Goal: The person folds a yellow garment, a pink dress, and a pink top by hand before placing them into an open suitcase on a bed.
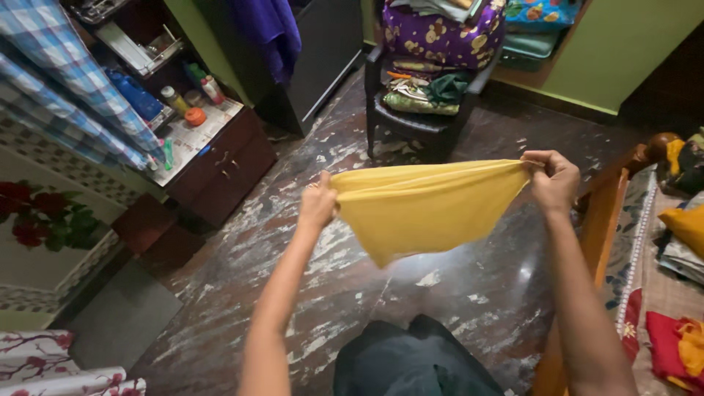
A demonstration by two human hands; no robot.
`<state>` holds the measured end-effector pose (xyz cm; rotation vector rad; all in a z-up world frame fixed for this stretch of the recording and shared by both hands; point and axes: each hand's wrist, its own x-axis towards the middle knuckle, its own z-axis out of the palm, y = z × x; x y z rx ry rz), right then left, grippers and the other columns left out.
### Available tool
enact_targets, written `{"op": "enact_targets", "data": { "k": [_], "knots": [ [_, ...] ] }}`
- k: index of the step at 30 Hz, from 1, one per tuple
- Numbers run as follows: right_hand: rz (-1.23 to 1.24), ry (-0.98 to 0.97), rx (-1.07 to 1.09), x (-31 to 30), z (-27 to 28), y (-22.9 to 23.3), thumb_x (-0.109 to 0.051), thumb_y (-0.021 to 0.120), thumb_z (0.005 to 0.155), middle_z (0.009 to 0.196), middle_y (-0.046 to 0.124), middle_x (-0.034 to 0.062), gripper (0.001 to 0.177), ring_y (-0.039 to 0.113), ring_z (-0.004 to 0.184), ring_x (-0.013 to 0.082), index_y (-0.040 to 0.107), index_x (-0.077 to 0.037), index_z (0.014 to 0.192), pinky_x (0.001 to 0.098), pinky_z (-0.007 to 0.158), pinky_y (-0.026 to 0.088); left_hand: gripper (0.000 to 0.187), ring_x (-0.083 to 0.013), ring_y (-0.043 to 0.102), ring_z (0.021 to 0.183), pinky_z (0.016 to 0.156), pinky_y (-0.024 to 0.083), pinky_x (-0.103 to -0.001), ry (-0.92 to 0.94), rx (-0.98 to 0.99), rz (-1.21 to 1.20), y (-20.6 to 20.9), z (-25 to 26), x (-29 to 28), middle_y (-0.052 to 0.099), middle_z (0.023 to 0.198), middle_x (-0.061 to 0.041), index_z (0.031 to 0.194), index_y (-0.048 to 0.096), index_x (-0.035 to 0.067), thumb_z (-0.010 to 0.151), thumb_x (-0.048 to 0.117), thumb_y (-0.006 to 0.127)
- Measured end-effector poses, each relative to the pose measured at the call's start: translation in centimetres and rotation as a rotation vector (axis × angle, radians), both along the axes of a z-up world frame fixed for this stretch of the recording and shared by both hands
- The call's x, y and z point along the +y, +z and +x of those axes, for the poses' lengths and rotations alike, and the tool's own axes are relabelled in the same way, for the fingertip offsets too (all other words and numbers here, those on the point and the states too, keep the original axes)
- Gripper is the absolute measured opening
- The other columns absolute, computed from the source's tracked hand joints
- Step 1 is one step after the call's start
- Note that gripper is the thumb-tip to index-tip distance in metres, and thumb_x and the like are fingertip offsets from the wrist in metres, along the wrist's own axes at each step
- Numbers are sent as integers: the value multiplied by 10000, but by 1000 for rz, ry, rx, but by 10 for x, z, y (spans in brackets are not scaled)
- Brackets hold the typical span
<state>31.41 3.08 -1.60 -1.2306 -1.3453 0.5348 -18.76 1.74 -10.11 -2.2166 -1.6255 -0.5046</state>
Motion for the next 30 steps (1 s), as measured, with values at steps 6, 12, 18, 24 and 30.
{"op": "enact_targets", "data": {
  "k": [6, 12, 18, 24, 30],
  "knots": [
    [-119, -75, -115, 9, 1, -3, 165, 579, 895, 1074, 771, 73, 311, 749, 1007, 147, 750, -11, 1086, 272, 925, 601, 366, -293, 641, 646, 620, 507, -459, 40, 17, 211, 99, -13, -19, 598, 972, -120, 855, 705, 107, 638, 382, 810],
    [-70, 20, -345, -6, -16, 14, 90, 670, 924, 1088, 744, 114, 242, 721, 985, 206, 769, -74, 1072, 336, 878, 579, 239, -250, 648, 903, 829, 502, -399, -121, -221, 63, 107, -26, -17, 645, 1022, -33, 857, 659, 134, 775, 324, 778],
    [-50, -66, -352, 2, -26, 6, 197, 515, 865, 1075, 720, 143, 418, 726, 971, 228, 786, -68, 1042, 349, 916, 584, 161, -279, 573, 990, 842, 439, -424, -644, -412, 120, 148, 24, -55, 678, 889, -63, 595, 587, 135, 586, 115, 746],
    [35, -54, -295, 21, -37, 4, 207, 497, 800, 1053, 701, 146, 443, 721, 952, 239, 784, -61, 1006, 343, 914, 589, 143, -236, 668, 847, 799, 534, -373, -808, -547, -421, 118, 42, -52, 717, 789, -24, 735, 545, 74, 771, -53, 600],
    [86, -39, -261, 20, -48, 11, 226, 459, 829, 1023, 690, 142, 436, 723, 948, 236, 780, -29, 980, 332, 900, 588, 140, -295, 679, 834, 780, 543, -410, -636, -588, -489, 11, 47, -59, 681, 836, -89, 869, 537, 74, 854, -58, 578]
  ]
}}
